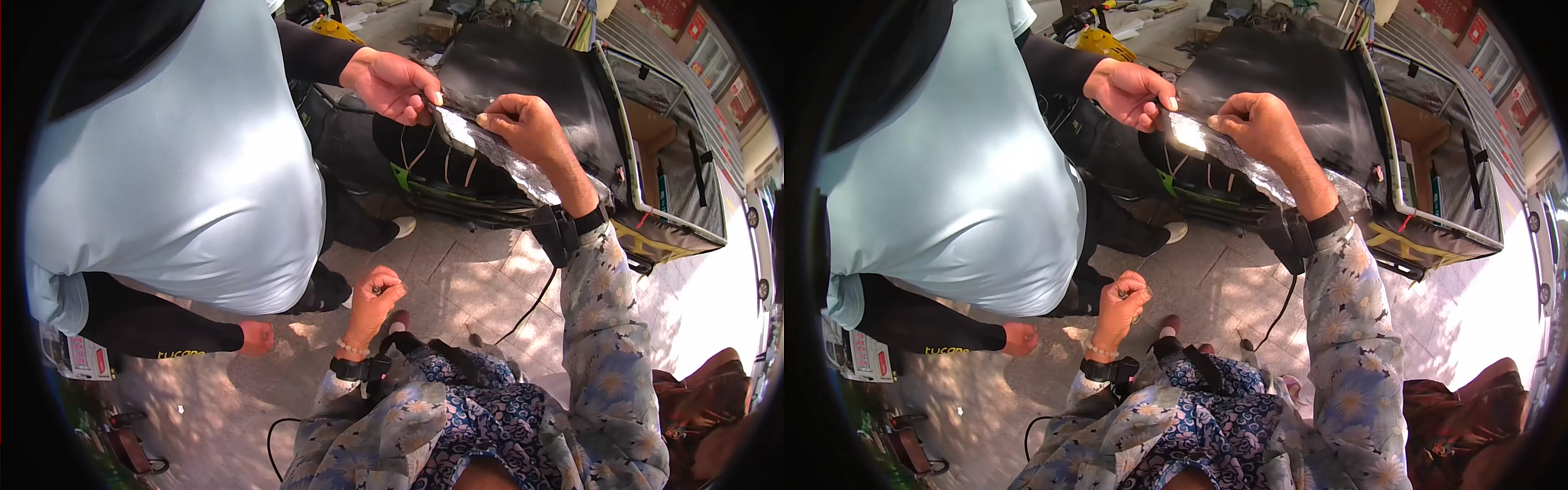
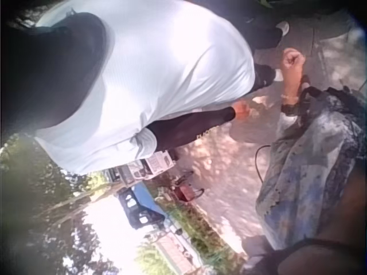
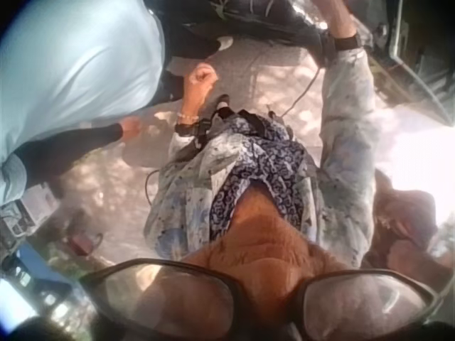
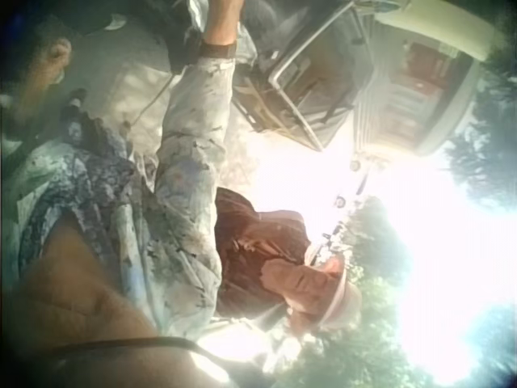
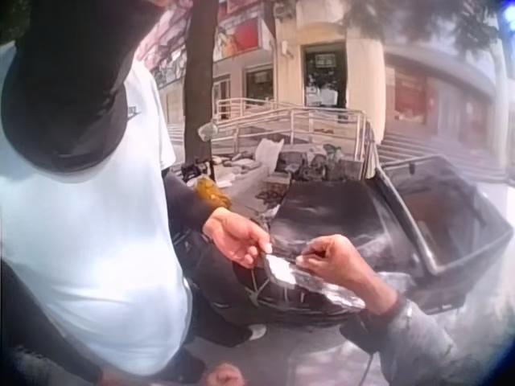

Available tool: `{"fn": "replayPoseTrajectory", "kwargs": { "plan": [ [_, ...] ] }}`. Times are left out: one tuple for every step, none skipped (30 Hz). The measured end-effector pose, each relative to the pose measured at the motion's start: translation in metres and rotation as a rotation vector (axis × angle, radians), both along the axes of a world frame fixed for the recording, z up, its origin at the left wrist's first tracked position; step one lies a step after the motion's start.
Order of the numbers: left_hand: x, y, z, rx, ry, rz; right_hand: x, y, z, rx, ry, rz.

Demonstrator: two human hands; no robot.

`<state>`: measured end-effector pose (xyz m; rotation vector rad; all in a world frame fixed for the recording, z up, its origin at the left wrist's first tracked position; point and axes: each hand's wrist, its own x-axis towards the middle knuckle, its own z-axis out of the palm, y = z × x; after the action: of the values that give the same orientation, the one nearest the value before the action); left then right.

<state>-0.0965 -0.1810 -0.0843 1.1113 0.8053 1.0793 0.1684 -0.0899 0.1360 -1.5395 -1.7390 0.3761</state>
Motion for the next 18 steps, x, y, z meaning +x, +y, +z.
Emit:
{"fn": "replayPoseTrajectory", "kwargs": {
  "plan": [
    [-0.007, -0.003, -0.011, -0.037, 0.008, -0.026, 0.000, 0.002, 0.005, -0.069, 0.002, -0.042],
    [-0.014, -0.008, -0.020, -0.038, 0.009, -0.030, 0.004, 0.007, 0.001, -0.038, 0.001, 0.017],
    [-0.019, -0.014, -0.023, -0.128, 0.054, -0.035, 0.004, 0.008, 0.003, -0.039, -0.001, 0.013],
    [-0.021, -0.018, -0.027, -0.218, 0.099, -0.040, 0.003, 0.009, 0.004, -0.014, -0.180, 0.019],
    [-0.020, -0.022, -0.030, -0.218, 0.096, -0.044, 0.002, 0.010, 0.005, 0.010, -0.359, 0.025],
    [-0.023, -0.027, -0.032, -0.258, 0.086, -0.017, -0.002, 0.013, 0.002, 0.026, -0.438, 0.027],
    [-0.024, -0.031, -0.034, -0.298, 0.075, 0.010, -0.005, 0.013, 0.001, 0.025, -0.439, 0.035],
    [-0.025, -0.034, -0.038, -0.301, 0.072, 0.017, -0.007, 0.013, 0.000, 0.061, -0.438, 0.016],
    [-0.024, -0.034, -0.042, -0.330, 0.054, 0.019, -0.009, 0.014, 0.000, 0.100, -0.439, -0.001],
    [-0.024, -0.036, -0.045, -0.357, 0.036, 0.021, -0.008, 0.014, 0.000, 0.160, -0.405, 0.010],
    [-0.023, -0.038, -0.047, -0.358, 0.031, 0.028, -0.007, 0.013, 0.001, 0.162, -0.409, 0.018],
    [-0.022, -0.041, -0.048, -0.385, 0.008, 0.046, -0.006, 0.011, 0.002, 0.149, -0.340, 0.015],
    [-0.021, -0.042, -0.049, -0.411, -0.015, 0.060, -0.005, 0.009, 0.003, 0.136, -0.272, 0.008],
    [-0.019, -0.043, -0.048, -0.411, -0.020, 0.061, -0.005, 0.007, 0.006, 0.101, -0.218, 0.005],
    [-0.019, -0.044, -0.046, -0.416, -0.030, 0.093, -0.005, 0.007, 0.007, 0.100, -0.220, 0.009],
    [-0.018, -0.044, -0.044, -0.421, -0.040, 0.124, -0.005, 0.007, 0.009, 0.014, 0.025, 0.087],
    [-0.017, -0.043, -0.045, -0.422, -0.043, 0.125, -0.004, 0.007, 0.011, -0.074, 0.271, 0.163],
    [-0.021, -0.044, -0.046, -0.419, -0.051, 0.108, -0.008, 0.004, 0.015, -0.079, 0.272, 0.170]
  ]
}}
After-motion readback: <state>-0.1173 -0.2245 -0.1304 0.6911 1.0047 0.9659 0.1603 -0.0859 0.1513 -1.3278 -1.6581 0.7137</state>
